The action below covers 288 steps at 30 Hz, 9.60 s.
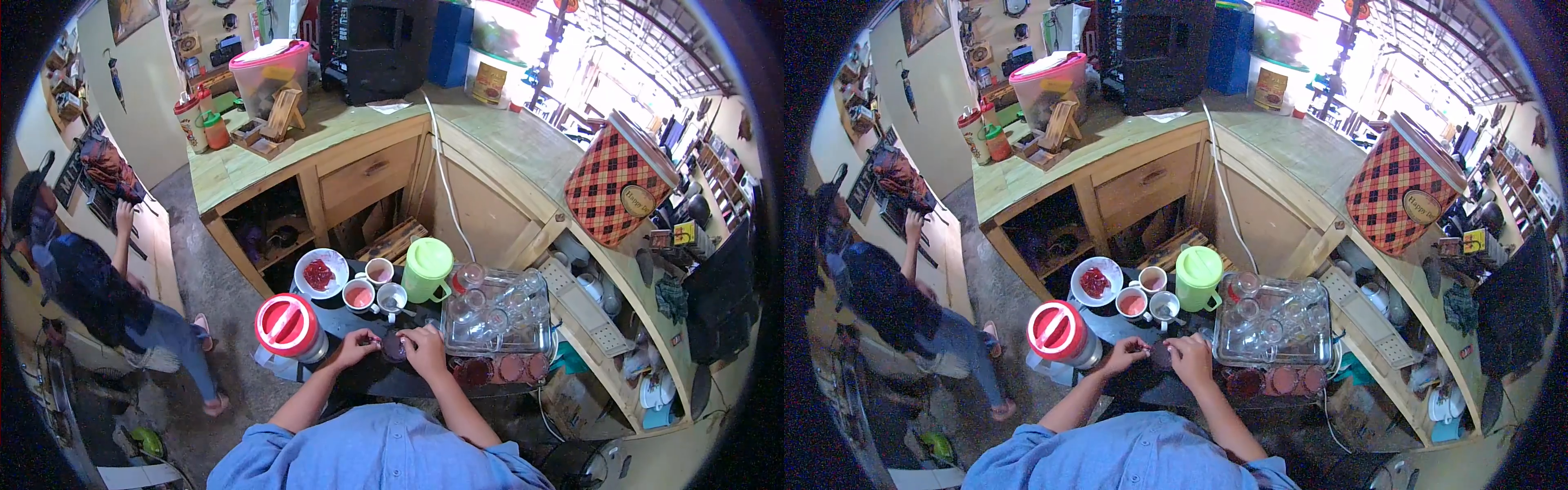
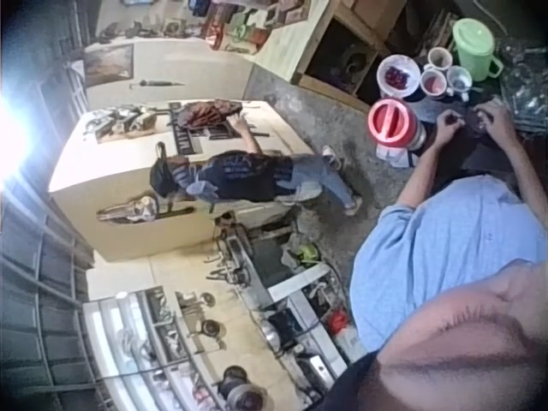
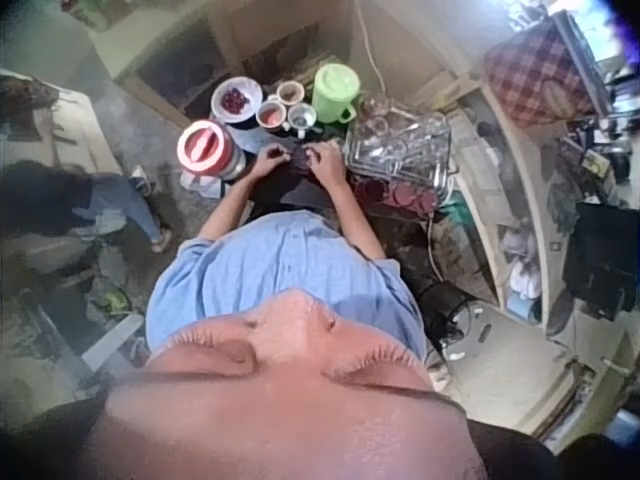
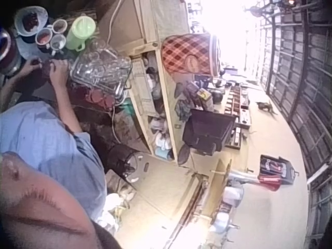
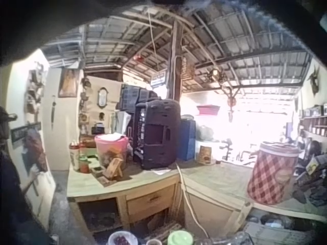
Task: Rim a glass with salt and add cherries and liquid to several small glasses.
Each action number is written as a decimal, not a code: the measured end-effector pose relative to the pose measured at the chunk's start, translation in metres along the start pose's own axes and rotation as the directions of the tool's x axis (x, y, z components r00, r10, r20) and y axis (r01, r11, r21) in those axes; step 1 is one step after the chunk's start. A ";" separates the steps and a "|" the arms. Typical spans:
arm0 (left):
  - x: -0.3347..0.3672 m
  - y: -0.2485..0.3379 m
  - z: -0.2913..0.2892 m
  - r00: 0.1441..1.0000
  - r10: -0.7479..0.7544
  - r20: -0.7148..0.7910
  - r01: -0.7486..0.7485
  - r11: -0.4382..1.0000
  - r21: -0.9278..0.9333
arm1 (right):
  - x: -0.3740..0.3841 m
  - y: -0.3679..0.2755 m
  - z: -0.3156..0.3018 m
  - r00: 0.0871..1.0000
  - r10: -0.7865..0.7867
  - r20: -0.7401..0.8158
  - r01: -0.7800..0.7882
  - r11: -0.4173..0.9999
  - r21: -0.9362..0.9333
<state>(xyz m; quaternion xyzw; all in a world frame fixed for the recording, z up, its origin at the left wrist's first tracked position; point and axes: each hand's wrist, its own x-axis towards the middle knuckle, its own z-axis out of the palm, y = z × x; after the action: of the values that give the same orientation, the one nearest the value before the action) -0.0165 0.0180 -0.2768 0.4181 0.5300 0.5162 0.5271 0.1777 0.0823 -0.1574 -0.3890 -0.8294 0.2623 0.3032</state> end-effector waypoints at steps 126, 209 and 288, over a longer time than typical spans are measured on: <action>0.046 0.023 0.032 0.928 -0.113 0.356 0.116 0.993 0.011 | -0.029 -0.005 -0.008 0.919 0.267 -0.291 -0.328 0.926 -0.186; 0.046 0.029 0.031 0.927 -0.094 0.362 0.069 0.994 0.082 | -0.030 -0.002 0.003 0.904 0.347 -0.251 -0.376 0.923 -0.079; 0.043 0.033 0.032 0.931 -0.102 0.350 0.073 0.993 0.093 | -0.031 -0.062 -0.090 0.909 0.058 -0.412 -0.101 0.991 -0.084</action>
<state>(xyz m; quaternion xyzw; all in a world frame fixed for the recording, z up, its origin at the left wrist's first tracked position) 0.0079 0.0677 -0.2465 0.5004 0.4644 0.3873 0.6196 0.2270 0.0408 -0.0641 -0.4839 -0.7436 0.1443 0.4382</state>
